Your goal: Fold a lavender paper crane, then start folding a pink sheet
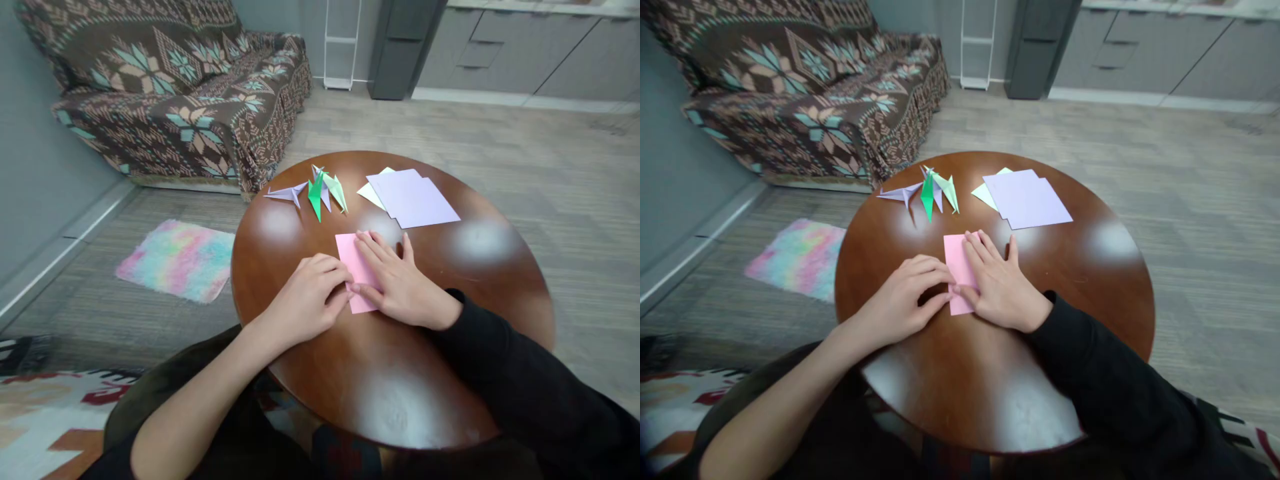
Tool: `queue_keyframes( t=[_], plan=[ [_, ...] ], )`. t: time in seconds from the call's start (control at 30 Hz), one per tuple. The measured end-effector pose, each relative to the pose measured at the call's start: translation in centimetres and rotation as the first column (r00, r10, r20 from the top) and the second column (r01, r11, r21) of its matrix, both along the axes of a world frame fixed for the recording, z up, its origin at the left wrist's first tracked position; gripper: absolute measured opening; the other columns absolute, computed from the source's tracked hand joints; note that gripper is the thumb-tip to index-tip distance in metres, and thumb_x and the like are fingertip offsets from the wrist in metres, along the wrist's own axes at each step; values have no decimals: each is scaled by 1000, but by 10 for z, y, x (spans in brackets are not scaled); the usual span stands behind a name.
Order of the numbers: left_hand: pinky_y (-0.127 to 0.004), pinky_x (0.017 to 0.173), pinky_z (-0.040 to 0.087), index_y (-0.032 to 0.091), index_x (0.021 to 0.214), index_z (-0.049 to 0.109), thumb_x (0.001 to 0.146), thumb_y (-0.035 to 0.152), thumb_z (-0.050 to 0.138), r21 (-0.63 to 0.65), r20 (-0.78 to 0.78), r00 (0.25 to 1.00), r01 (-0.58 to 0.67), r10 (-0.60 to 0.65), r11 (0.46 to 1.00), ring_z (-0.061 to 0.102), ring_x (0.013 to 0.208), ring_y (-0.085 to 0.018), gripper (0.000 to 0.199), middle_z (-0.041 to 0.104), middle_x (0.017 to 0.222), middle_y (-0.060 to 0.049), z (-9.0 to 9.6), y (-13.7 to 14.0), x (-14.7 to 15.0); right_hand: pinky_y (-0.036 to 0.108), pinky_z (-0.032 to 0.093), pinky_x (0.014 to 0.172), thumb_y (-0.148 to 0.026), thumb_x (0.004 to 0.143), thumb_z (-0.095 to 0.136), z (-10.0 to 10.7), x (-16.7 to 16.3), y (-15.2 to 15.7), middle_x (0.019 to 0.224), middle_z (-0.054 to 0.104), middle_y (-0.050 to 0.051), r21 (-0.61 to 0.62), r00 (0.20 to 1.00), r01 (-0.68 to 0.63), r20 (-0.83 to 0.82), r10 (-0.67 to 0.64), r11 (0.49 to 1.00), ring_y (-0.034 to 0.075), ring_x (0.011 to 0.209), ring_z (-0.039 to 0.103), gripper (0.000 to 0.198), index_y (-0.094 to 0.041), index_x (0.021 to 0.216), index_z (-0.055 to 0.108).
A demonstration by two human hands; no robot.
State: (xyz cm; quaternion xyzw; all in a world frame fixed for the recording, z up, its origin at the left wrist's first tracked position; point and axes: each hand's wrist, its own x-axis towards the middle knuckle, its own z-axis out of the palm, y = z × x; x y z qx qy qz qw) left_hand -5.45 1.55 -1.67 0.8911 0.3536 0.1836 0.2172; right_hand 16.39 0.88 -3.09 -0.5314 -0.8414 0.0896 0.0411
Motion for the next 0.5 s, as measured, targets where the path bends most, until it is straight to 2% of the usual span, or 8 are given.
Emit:
queue_keyframes(
  t=[0.17, 0.33, 0.43, 0.5],
  plan=[
    [-41, 87, 45, 20, 95, 67, 96, 30, 66, 0, -36, 998, -51, 51, 999, 59, 102, -26, 11, 70, 101, -4, -1, 8, 8, 80, 6, 120, -55, 104, 38, -2, 1, 0, 174, 19, 21, 12, 1000, -9, 6, 9, 1000, 38, 162, 14, 82, -7, 167, 17],
    [-43, 89, 46, 21, 100, 68, 97, 29, 63, 0, -70, 997, -30, 30, 1000, 58, 105, -27, 10, 69, 106, -5, 0, 9, 9, 80, 7, 120, -56, 104, 38, -3, 1, 0, 174, 20, 21, 20, 1000, -11, 9, 11, 1000, 40, 162, 16, 83, -11, 169, 13],
    [-46, 98, 47, 20, 116, 68, 98, 28, 62, 30, -57, 998, -29, 31, 999, 57, 119, -29, 21, 66, 129, -9, -3, 8, 7, 80, 6, 120, -58, 104, 39, -3, 1, 0, 174, 19, 21, 7, 1000, -9, 2, 9, 1000, 39, 162, 15, 84, -9, 168, 15],
    [-48, 109, 43, 19, 129, 64, 96, 27, 63, 75, -53, 998, -30, 34, 997, 49, 136, -32, 34, 55, 150, -13, -6, 7, 6, 79, 5, 121, -58, 103, 40, -3, 2, 1, 174, 19, 21, 5, 1000, -6, -8, 6, 1000, 38, 162, 14, 85, -8, 168, 16]
  ],
)
